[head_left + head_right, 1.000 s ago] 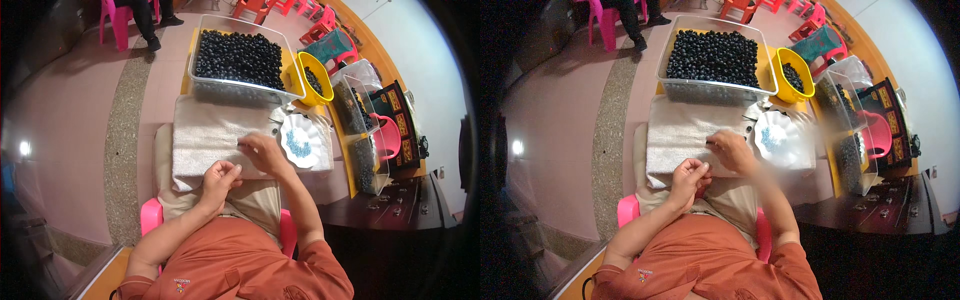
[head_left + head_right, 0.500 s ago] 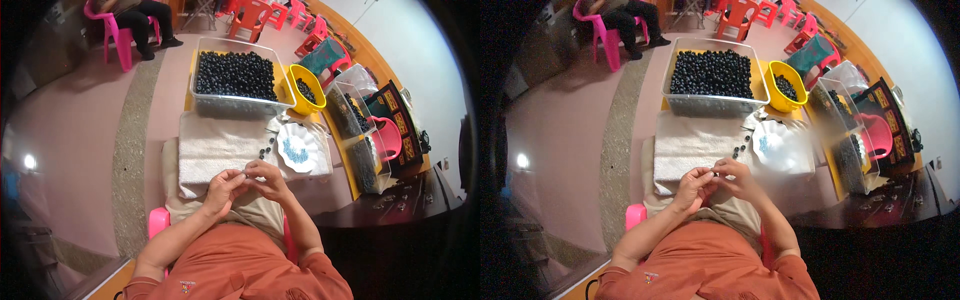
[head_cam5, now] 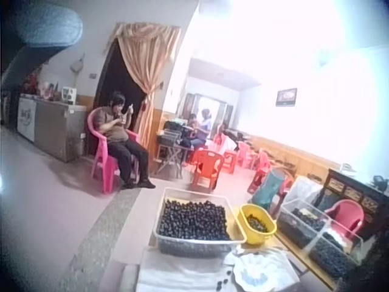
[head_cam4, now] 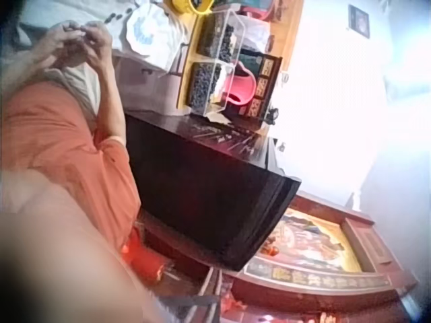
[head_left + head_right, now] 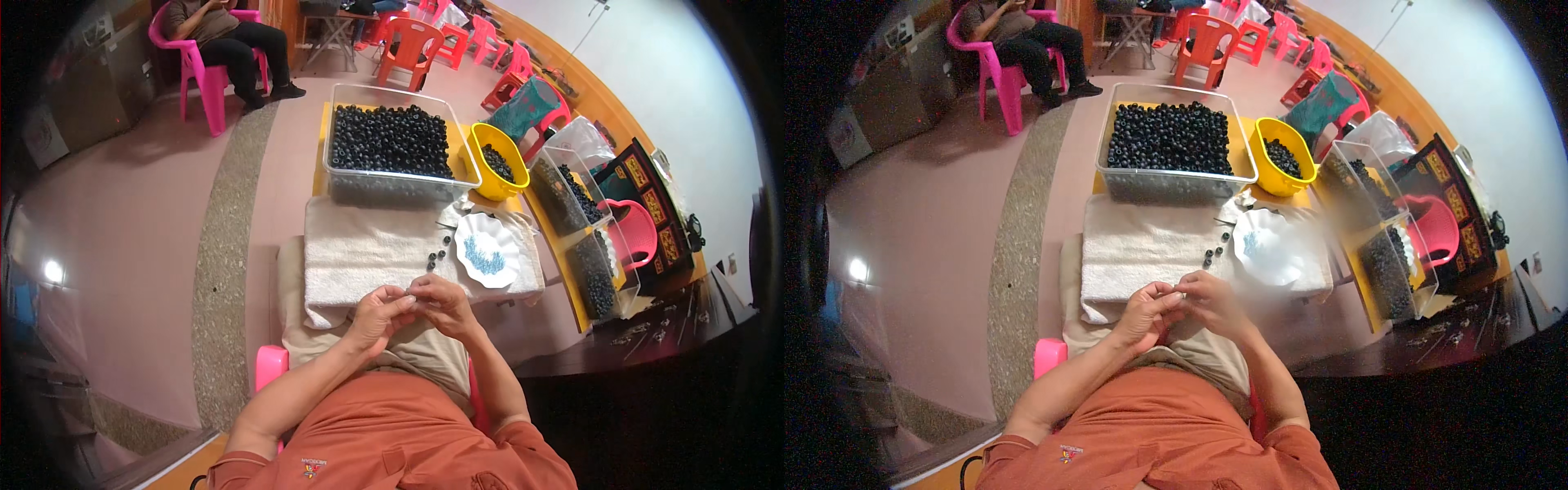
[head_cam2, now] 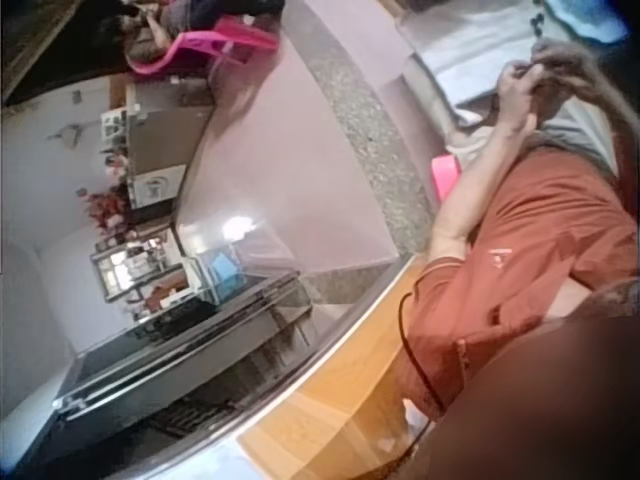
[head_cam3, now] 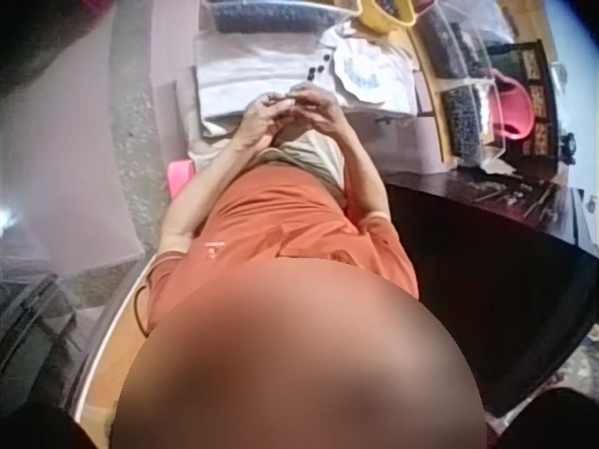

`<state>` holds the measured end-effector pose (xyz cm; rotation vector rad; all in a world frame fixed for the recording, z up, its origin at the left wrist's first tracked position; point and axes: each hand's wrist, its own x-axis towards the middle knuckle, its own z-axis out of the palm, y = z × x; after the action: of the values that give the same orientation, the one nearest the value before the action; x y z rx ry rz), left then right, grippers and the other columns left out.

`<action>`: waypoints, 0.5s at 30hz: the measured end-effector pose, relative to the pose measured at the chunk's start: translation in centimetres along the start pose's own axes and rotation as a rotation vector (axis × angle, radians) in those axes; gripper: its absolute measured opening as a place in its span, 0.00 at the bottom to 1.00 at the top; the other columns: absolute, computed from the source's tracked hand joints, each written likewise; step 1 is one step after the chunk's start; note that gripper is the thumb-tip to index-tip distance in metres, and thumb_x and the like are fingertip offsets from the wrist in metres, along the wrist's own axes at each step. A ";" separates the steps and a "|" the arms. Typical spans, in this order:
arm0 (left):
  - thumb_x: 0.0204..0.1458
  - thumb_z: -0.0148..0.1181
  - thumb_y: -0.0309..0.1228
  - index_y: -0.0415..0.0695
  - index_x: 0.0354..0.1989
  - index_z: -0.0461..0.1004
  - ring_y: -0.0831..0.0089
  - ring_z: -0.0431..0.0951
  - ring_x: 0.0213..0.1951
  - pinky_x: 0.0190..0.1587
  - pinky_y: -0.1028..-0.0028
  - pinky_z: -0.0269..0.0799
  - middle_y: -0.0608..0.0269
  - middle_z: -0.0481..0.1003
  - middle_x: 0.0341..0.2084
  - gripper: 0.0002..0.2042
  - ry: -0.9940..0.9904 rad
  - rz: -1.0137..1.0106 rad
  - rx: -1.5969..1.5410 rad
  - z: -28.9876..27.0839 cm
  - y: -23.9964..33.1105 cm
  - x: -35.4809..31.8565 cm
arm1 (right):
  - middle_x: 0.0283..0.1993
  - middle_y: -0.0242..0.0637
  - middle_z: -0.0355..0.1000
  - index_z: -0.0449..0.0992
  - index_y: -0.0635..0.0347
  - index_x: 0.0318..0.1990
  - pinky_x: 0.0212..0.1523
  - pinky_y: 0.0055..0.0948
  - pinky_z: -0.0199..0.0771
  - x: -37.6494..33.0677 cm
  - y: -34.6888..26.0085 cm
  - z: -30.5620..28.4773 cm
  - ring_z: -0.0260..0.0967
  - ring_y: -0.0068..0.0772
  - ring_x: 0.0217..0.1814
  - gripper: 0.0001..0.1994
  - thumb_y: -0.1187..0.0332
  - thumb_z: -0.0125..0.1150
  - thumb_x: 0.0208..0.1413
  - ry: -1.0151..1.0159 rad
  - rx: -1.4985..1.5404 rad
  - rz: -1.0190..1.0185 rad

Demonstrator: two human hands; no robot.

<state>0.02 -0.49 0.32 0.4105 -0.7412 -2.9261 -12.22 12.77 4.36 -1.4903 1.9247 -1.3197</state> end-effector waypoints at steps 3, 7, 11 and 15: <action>0.53 0.60 0.23 0.44 0.37 0.69 0.75 0.77 0.35 0.42 0.73 0.75 0.66 0.74 0.32 0.07 0.000 -0.005 0.007 0.0 -0.2 0.0 | 0.41 0.39 0.71 0.75 0.62 0.45 0.40 0.25 0.69 -0.2 0.1 0.0 0.70 0.31 0.41 0.12 0.75 0.62 0.52 0.005 -0.024 -0.044; 0.53 0.60 0.24 0.44 0.37 0.69 0.75 0.77 0.35 0.43 0.73 0.74 0.66 0.74 0.32 0.06 -0.019 -0.010 0.024 0.0 -0.2 0.0 | 0.42 0.38 0.71 0.76 0.64 0.44 0.42 0.22 0.69 -0.7 0.7 0.0 0.69 0.26 0.43 0.12 0.80 0.63 0.51 0.020 0.037 -0.029; 0.53 0.60 0.24 0.43 0.37 0.70 0.75 0.77 0.34 0.42 0.73 0.75 0.65 0.74 0.32 0.06 0.010 -0.012 0.039 0.2 -0.4 -0.2 | 0.42 0.39 0.71 0.76 0.65 0.43 0.42 0.21 0.70 -1.3 1.2 0.4 0.69 0.25 0.43 0.11 0.81 0.62 0.51 0.062 0.125 0.066; 0.52 0.60 0.24 0.42 0.37 0.71 0.75 0.77 0.34 0.41 0.74 0.75 0.64 0.75 0.31 0.06 0.016 0.001 0.032 0.4 -0.3 -0.2 | 0.42 0.39 0.71 0.75 0.66 0.41 0.42 0.24 0.70 -1.9 2.2 1.3 0.70 0.28 0.42 0.09 0.78 0.63 0.51 0.153 0.137 0.021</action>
<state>0.11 0.01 0.54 0.4356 -0.7870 -2.9103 -11.71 13.92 1.38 -1.3348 1.8923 -1.5626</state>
